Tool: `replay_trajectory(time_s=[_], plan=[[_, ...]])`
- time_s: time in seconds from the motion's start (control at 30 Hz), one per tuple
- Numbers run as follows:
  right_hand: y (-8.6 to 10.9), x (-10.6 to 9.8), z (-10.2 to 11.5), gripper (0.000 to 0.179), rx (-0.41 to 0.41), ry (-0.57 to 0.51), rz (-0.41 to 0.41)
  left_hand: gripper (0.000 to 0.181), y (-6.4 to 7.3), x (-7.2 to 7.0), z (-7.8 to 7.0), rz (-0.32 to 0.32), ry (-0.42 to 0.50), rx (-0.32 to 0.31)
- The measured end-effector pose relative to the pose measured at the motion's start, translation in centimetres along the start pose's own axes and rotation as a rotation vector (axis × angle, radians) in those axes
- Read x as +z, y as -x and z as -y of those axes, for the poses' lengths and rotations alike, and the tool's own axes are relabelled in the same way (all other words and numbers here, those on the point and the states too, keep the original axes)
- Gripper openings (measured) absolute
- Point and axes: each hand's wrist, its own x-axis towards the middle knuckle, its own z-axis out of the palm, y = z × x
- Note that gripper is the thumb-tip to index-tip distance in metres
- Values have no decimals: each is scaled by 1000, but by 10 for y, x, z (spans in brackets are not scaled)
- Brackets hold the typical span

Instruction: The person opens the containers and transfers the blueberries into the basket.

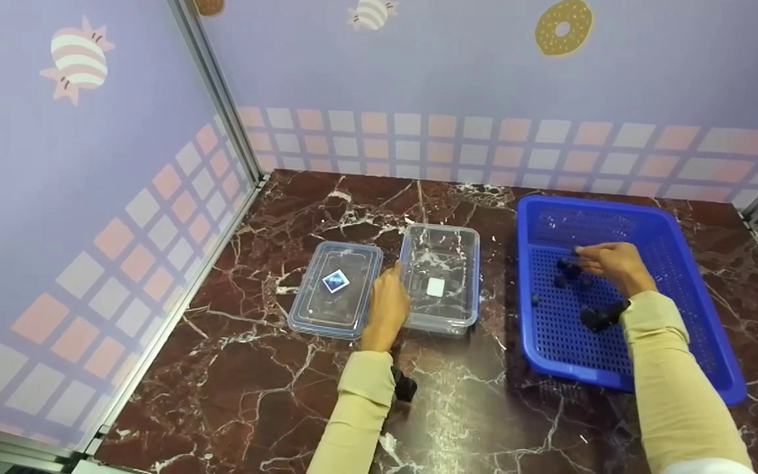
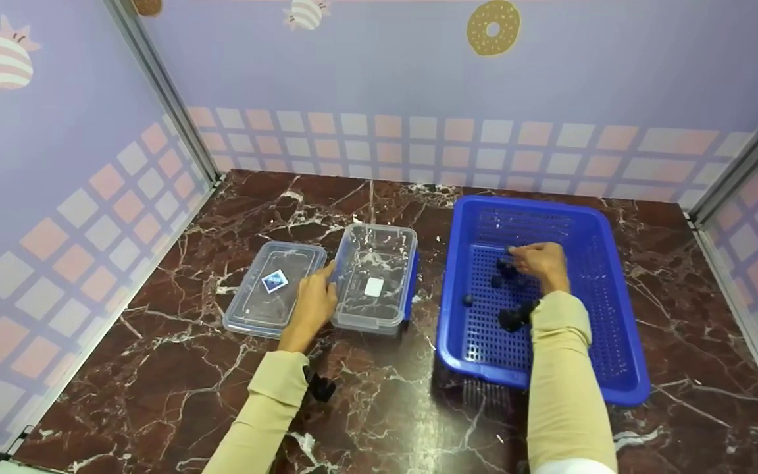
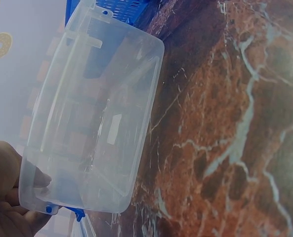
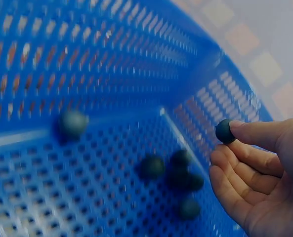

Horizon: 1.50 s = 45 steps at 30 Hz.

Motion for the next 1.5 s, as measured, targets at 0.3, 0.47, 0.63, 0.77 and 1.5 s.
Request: replay_trajectory(time_s=[0.3,0.47,0.63,0.77,1.5], plan=[[5,-16,-18,55,111,37,-90,44,1,-1,-1,1,-7,2],[5,-20,-23,23,188,-10,-140,42,3,-1,-1,-3,-16,6],[10,-27,-28,9,264,-15,-138,41,4,1,-2,-8,-19,17],[13,-30,-30,11,293,-12,-112,42,4,-1,-2,-5,-17,6],[16,-31,-30,29,269,109,-62,40,5,-4,-2,-29,-32,47]])
